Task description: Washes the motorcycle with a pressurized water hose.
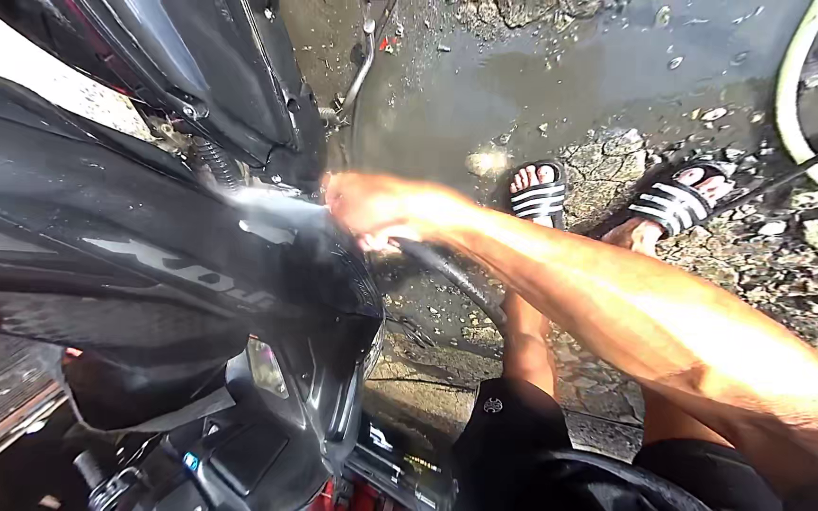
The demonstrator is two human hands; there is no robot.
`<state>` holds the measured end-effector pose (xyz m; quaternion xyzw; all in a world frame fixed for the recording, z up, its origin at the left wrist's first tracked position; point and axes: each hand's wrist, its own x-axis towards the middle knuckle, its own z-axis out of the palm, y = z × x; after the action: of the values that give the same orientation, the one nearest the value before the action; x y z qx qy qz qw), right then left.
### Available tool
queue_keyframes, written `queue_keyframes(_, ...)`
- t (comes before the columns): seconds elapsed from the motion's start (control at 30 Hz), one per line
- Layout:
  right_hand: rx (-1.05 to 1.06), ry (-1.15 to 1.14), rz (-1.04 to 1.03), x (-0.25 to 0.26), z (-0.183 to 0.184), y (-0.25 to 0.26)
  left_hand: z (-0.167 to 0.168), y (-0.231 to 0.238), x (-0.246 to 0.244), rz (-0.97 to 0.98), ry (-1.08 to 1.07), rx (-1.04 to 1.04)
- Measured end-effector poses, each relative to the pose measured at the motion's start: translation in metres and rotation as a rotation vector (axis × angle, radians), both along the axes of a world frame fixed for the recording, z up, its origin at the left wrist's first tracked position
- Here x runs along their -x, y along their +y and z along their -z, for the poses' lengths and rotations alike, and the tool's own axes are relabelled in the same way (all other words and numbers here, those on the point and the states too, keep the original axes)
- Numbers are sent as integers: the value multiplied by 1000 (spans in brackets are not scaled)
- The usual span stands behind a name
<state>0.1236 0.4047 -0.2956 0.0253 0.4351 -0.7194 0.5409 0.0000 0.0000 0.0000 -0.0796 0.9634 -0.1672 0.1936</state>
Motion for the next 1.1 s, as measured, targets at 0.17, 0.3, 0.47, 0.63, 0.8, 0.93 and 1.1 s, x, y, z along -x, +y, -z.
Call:
queue_keyframes(0.17,-41,10,-106,0,13,-16,18,74,-6,15,-52,148)
queue_keyframes(0.3,-33,50,-102,-2,13,-22,39,162,-8,-224,55,-5)
queue_keyframes(0.47,-82,72,-139,3,16,-27,56,176,3,-540,503,-521)
queue_keyframes(0.63,-117,9,-120,2,20,-21,19,38,16,156,31,75)
queue_keyframes(0.8,-86,-44,-76,-8,17,-10,18,56,17,117,-83,505)
queue_keyframes(0.93,-116,26,-63,-10,2,8,23,49,21,165,5,404)
queue_keyframes(1.1,-162,55,-90,-14,-4,11,24,44,17,446,258,191)
